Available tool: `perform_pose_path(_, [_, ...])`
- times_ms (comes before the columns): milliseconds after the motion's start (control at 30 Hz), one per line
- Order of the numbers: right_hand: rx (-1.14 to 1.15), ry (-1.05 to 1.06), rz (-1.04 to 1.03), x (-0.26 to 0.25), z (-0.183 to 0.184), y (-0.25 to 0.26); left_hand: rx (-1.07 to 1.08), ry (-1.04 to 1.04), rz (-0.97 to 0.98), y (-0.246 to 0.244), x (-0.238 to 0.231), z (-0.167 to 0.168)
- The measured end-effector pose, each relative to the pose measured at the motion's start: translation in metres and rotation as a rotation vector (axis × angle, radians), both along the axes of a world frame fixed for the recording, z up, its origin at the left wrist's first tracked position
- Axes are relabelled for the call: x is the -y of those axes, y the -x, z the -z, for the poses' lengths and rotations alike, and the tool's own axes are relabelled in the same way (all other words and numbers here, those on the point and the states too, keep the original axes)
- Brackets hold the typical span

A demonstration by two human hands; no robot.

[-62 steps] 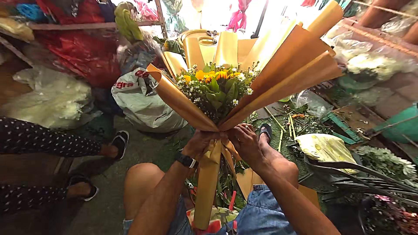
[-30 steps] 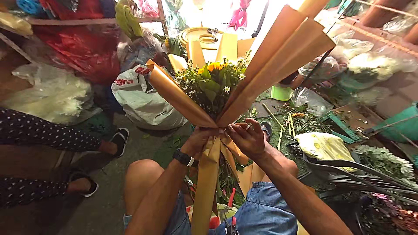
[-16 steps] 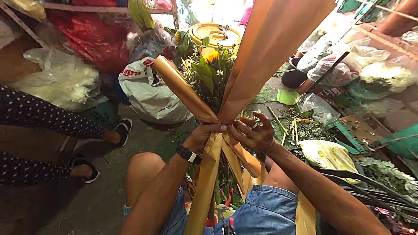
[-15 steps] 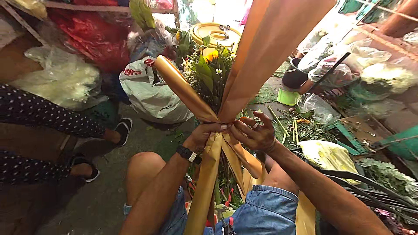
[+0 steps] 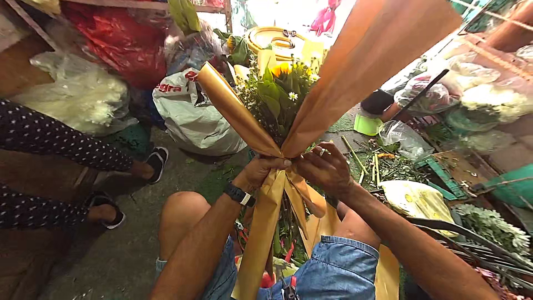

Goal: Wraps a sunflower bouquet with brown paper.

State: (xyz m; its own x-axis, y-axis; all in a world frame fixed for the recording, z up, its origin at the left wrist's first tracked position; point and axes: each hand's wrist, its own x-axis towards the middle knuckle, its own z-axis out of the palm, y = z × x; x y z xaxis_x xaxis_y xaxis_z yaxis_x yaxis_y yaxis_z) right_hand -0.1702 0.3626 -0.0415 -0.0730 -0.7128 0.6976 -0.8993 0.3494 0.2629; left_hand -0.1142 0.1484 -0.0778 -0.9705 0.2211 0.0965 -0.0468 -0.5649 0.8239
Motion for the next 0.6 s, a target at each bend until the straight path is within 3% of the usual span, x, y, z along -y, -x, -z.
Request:
perform_pose_path(100, [0.566, 0.176, 0.074, 0.007, 0.014, -0.012, -0.048, 0.201, -0.131, -0.003, -0.002, 0.0])
perform_pose_path(267, [2.17, 0.797, 0.032, 0.023, -0.001, -0.024, -0.109, 0.556, -0.153, -0.007, 0.002, -0.005])
perform_pose_path(333, [2.348, 0.752, -0.013, 0.015, 0.001, -0.021, -0.099, 0.557, -0.147, -0.008, 0.001, -0.008])
perform_pose_path(400, [2.072, 0.595, -0.034, 0.006, 0.008, -0.026, -0.1, 0.502, -0.143, -0.008, 0.003, -0.004])
perform_pose_path(533, [0.938, 0.385, 0.149, -0.009, 0.035, -0.044, -0.092, 0.443, -0.156, -0.008, 0.005, -0.004])
perform_pose_path(600, [0.504, 0.334, 0.23, -0.008, 0.045, -0.042, -0.093, 0.434, -0.145, -0.009, 0.003, -0.004])
